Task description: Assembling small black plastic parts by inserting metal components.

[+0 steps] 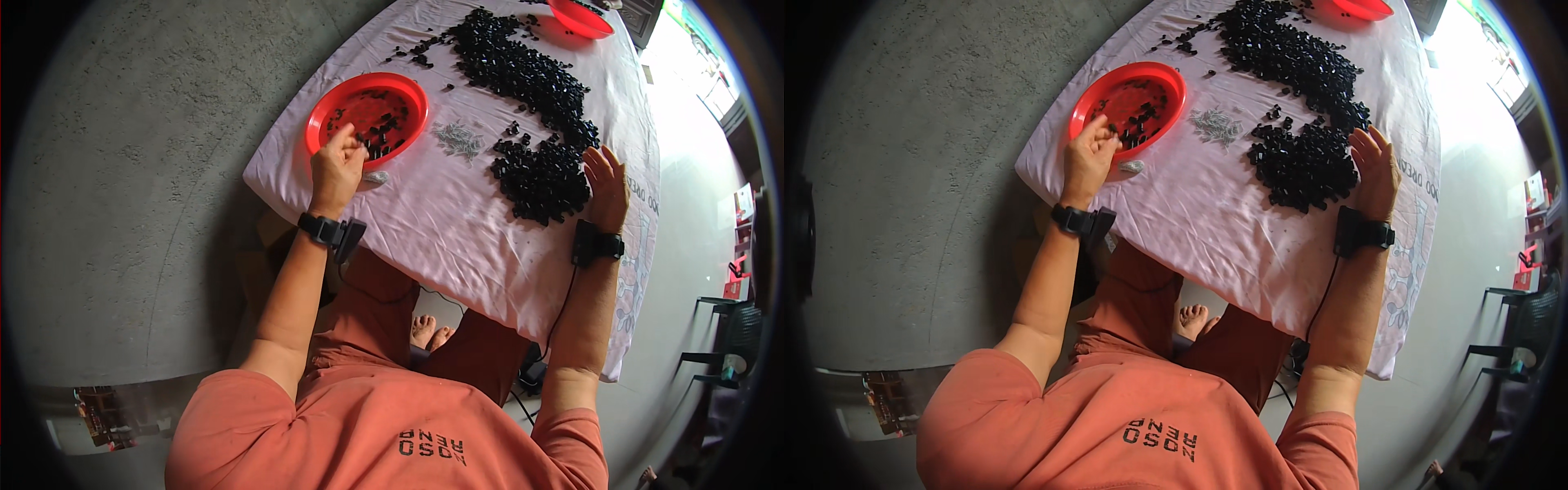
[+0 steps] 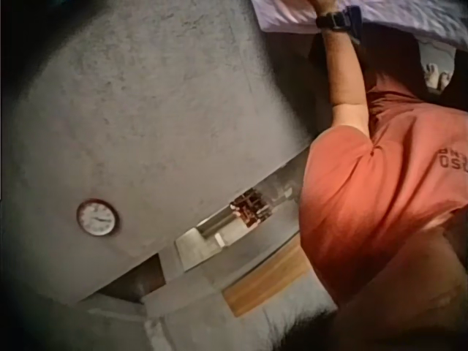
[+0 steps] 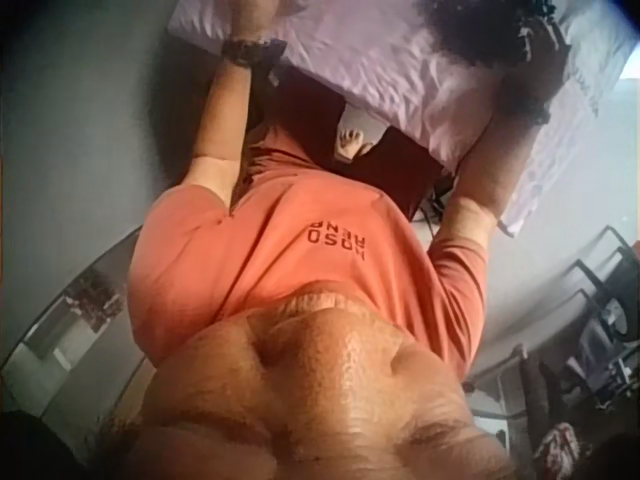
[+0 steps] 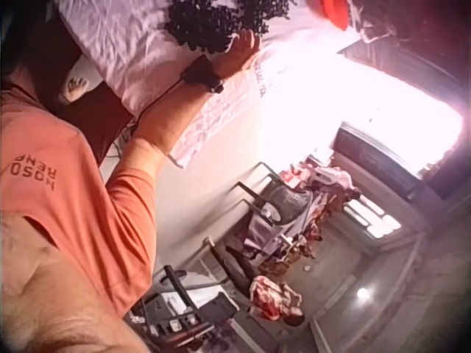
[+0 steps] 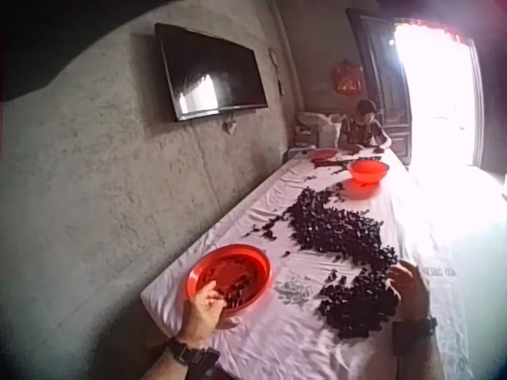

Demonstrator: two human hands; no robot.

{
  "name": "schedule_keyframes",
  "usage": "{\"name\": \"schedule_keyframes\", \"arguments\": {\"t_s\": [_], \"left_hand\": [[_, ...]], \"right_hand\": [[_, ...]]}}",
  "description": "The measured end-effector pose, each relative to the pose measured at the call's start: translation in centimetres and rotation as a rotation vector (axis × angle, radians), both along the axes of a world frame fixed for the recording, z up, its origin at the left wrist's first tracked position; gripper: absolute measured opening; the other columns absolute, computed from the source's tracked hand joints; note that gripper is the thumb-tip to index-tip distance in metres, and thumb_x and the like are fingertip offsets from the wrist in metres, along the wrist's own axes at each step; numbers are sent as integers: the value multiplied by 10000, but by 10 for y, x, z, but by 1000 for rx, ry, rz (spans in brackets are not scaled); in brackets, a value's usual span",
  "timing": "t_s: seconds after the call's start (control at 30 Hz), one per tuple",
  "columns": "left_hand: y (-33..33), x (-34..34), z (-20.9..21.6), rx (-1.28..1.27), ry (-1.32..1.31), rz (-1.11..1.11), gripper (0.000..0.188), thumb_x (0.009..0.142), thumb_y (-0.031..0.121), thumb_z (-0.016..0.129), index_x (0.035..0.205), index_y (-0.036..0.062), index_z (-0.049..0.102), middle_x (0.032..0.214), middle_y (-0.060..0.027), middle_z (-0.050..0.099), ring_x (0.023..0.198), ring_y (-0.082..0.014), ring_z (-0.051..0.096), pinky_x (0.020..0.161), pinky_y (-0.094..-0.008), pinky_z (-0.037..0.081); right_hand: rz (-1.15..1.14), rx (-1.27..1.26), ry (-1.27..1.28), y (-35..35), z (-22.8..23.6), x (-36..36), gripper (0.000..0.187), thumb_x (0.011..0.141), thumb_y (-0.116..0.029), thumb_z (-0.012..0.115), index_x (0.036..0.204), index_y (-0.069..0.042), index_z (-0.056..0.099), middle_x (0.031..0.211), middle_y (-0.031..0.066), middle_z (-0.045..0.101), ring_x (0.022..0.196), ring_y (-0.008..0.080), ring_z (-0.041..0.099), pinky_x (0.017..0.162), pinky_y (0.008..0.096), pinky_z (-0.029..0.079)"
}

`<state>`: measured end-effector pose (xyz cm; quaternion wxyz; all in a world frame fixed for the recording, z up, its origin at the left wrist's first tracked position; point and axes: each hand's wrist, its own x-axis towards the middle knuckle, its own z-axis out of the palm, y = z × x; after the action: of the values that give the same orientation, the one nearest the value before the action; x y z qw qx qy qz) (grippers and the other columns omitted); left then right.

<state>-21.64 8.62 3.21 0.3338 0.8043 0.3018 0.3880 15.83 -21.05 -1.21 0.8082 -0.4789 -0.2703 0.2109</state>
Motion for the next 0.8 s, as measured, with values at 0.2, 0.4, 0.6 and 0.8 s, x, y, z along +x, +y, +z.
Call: {"name": "schedule_keyframes", "arguments": {"t_s": [0.2, 0.4, 0.6, 0.8], "left_hand": [[-11, -20, 9, -121, 104, 26, 265, 932, 59, 623, 1180, -36, 625, 908, -80, 708, 754, -116, 685, 660, -226, 531], [-33, -28, 5, -445, 32, -6, 147, 937, 99, 628, 999, -19, 689, 801, -59, 701, 648, -102, 662, 606, -233, 534], [-25, -29, -2, -395, 56, -5, 146, 921, 93, 638, 971, -30, 699, 780, -65, 695, 634, -102, 658, 583, -235, 528], [-24, -23, -17, -31, 183, 20, 196, 808, 64, 676, 995, 29, 723, 789, -128, 713, 721, -211, 698, 689, -320, 538]], "right_hand": [[-7, -10, -8, -3, 1, 0, 602, 1045, -471, 333, 1402, -4, 460, 1347, 192, 572, 1260, 272, 543, 1079, 394, 378], [-10, -55, -31, -5, 1, 4, 616, 1045, -474, 315, 1417, 0, 445, 1387, 205, 534, 1303, 285, 506, 1106, 395, 349], [-19, -24, 45, -6, 5, 1, 630, 1042, -477, 316, 1431, 7, 424, 1411, 219, 508, 1328, 292, 482, 1125, 393, 334], [-36, -35, 54, -5, 12, -3, 622, 1047, -459, 302, 1432, 17, 415, 1419, 226, 497, 1341, 299, 464, 1142, 402, 309]]}}
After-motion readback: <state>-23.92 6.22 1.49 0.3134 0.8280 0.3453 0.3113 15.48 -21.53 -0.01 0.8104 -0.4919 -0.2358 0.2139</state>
